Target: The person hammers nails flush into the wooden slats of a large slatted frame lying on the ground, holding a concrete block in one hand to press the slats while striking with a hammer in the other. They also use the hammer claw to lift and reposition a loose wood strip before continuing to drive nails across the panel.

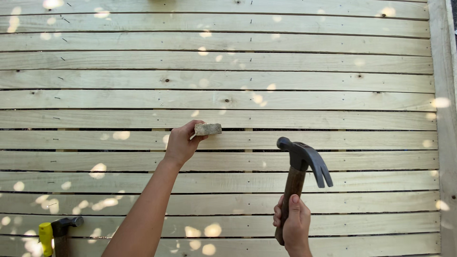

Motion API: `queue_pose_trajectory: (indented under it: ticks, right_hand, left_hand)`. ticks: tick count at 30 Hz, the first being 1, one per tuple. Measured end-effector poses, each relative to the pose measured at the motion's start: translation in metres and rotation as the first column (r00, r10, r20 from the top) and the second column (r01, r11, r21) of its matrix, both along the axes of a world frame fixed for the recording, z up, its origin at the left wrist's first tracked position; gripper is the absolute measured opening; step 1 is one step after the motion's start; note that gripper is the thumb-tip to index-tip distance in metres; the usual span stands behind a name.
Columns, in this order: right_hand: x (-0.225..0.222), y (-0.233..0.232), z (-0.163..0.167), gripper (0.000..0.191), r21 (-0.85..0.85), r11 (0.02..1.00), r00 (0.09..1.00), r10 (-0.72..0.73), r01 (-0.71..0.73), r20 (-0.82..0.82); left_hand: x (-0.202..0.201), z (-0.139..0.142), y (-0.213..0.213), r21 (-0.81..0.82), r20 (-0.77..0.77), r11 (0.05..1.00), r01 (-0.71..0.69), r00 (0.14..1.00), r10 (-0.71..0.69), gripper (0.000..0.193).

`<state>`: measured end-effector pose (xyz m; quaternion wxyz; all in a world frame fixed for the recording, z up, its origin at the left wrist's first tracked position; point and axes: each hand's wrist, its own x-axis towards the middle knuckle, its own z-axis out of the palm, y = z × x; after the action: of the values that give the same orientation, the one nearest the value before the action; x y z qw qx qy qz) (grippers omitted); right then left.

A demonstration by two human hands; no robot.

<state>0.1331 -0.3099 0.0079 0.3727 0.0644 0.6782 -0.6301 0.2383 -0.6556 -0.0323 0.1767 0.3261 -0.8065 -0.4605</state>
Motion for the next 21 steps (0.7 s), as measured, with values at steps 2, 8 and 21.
queue_pose_trajectory:
  ticks: [2,8,21]
  right_hand:
    - [-0.010,0.010,0.000,0.061,0.050,0.997,0.998,-0.054,0.055,-0.029]
    - [-0.011,-0.004,0.020,0.063,-0.095,0.994,0.992,0.049,-0.060,-0.120]
    - [0.030,-0.113,0.070,0.039,0.150,0.859,0.750,0.503,-0.490,-0.430]
  left_hand:
    - [0.003,0.000,0.000,-0.002,0.063,1.000,0.015,0.998,-0.014,0.028]
    - [0.006,-0.004,-0.001,-0.075,0.006,0.997,0.037,0.999,-0.037,0.030]
    - [0.008,-0.004,0.000,-0.133,0.063,0.991,-0.005,0.998,0.013,0.034]
